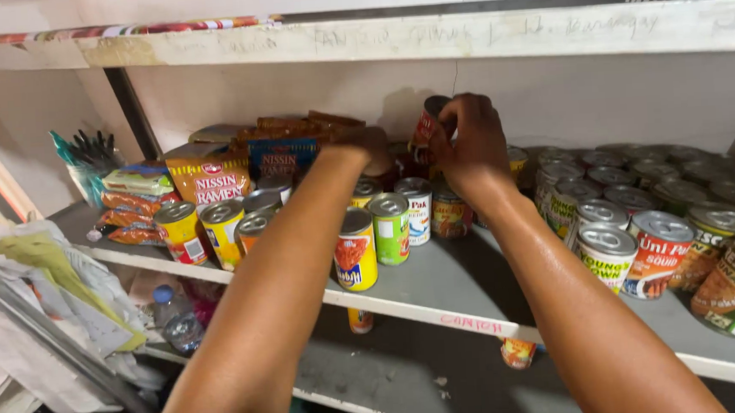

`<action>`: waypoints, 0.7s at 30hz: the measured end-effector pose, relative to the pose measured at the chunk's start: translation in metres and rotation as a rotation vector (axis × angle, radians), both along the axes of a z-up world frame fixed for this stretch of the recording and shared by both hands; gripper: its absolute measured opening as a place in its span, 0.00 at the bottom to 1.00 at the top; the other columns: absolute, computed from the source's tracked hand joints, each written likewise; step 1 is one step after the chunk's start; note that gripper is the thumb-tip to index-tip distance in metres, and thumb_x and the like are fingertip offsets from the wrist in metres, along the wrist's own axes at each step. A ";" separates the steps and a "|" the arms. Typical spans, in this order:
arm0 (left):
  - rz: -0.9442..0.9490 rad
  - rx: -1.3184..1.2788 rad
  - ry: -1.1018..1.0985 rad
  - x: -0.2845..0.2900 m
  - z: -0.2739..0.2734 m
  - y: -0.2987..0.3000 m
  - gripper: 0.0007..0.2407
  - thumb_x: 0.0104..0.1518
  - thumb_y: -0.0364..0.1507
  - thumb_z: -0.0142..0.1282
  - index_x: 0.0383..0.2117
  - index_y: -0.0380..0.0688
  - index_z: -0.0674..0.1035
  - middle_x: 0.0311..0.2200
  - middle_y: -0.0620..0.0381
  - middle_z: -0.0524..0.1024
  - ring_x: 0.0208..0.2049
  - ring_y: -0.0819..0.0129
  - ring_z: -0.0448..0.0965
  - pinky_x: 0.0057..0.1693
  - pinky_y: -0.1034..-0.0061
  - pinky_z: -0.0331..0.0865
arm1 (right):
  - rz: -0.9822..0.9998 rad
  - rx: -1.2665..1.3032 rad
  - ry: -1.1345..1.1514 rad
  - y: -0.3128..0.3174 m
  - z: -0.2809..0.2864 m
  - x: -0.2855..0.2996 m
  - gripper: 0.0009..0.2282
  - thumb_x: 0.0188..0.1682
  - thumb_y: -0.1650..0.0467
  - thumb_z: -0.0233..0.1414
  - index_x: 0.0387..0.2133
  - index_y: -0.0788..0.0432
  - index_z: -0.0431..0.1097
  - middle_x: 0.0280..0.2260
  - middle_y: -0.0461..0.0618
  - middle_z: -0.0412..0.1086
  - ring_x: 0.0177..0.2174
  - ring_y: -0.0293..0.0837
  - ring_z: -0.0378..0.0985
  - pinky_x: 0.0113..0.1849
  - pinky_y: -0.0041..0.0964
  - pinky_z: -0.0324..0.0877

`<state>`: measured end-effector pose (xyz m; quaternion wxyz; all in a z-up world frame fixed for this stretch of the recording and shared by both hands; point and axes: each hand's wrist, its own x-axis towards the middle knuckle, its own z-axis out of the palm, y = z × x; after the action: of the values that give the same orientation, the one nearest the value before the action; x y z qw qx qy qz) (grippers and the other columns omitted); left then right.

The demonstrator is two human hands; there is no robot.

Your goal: The recorder is seen organizing and arranging various canned goods and food items on a shelf.

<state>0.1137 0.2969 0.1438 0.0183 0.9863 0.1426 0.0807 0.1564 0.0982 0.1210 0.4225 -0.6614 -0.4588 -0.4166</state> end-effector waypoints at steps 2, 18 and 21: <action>0.009 0.007 -0.002 0.011 0.007 0.003 0.24 0.54 0.42 0.62 0.52 0.38 0.79 0.57 0.40 0.72 0.59 0.45 0.72 0.61 0.59 0.67 | 0.010 0.008 0.002 0.001 0.003 0.002 0.09 0.48 0.75 0.58 0.39 0.61 0.65 0.39 0.61 0.67 0.42 0.61 0.69 0.44 0.53 0.66; -0.124 0.000 -0.159 -0.034 0.032 -0.032 0.18 0.52 0.39 0.62 0.45 0.41 0.78 0.50 0.40 0.76 0.54 0.44 0.75 0.56 0.56 0.69 | 0.006 0.048 0.021 0.004 -0.001 -0.001 0.10 0.46 0.76 0.58 0.39 0.60 0.65 0.40 0.60 0.67 0.43 0.62 0.68 0.43 0.54 0.66; -0.131 -0.082 -0.170 -0.040 0.044 -0.031 0.12 0.56 0.34 0.56 0.34 0.37 0.86 0.40 0.39 0.85 0.48 0.49 0.85 0.55 0.60 0.76 | -0.024 0.064 -0.026 0.006 -0.003 0.002 0.11 0.46 0.75 0.59 0.39 0.60 0.65 0.42 0.61 0.66 0.43 0.63 0.67 0.44 0.55 0.65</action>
<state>0.0732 0.2657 0.1877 0.0761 0.9815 0.0787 0.1568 0.1589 0.1043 0.1184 0.4326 -0.6475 -0.4425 -0.4447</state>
